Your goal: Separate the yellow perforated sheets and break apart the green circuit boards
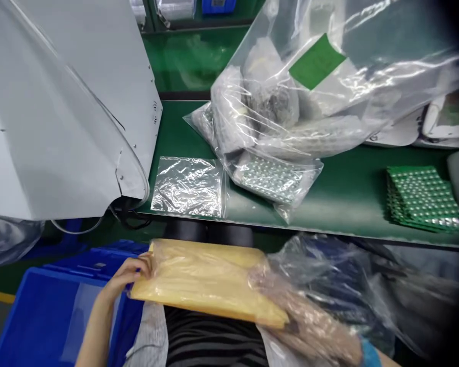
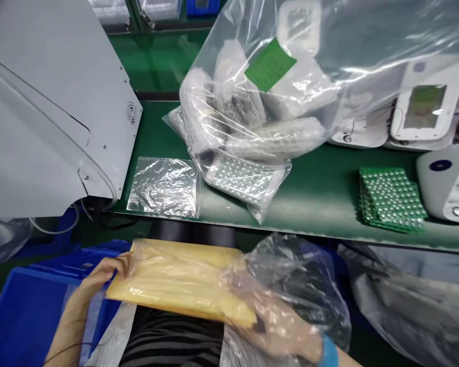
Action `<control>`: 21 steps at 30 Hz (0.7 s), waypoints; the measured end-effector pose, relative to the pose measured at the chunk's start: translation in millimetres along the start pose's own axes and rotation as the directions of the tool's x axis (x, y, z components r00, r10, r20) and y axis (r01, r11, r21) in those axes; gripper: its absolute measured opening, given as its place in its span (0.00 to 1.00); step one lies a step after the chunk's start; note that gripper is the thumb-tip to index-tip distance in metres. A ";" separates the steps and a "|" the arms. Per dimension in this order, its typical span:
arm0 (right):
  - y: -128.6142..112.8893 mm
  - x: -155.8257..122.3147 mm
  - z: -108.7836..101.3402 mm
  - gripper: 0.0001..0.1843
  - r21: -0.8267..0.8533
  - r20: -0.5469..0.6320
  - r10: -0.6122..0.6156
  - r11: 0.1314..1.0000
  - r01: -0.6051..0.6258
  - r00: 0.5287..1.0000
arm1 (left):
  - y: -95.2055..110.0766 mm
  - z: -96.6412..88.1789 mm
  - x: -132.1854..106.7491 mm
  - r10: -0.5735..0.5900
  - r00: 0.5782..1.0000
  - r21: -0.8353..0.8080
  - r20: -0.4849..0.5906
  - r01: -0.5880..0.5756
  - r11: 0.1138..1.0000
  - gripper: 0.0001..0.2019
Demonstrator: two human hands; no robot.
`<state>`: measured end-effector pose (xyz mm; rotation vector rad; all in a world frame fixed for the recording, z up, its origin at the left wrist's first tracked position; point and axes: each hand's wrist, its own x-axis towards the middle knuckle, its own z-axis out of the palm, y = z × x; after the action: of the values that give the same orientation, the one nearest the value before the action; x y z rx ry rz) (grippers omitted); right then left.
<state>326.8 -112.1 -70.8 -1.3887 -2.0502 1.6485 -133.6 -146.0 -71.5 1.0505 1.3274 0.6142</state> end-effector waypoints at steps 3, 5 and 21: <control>-10.0 9.5 -5.9 0.29 -0.077 0.066 -0.136 0.987 0.141 0.988 | 27.5 6.3 -6.4 -0.113 0.994 0.356 0.005 0.104 0.929 0.12; -17.7 19.8 -9.7 0.26 -0.078 0.134 -0.245 0.963 0.257 0.960 | 47.2 19.3 -2.9 -0.063 0.998 0.530 -0.002 0.055 0.847 0.09; -12.9 37.5 -15.4 0.24 0.140 0.212 0.065 0.986 -0.096 0.975 | 60.4 -2.3 39.0 -0.069 0.880 0.661 0.469 -0.298 0.689 0.05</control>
<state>308.6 -73.6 -69.2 -1.3161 -1.9476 2.0131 -116.6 -85.3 -36.8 1.8148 1.0696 -0.1344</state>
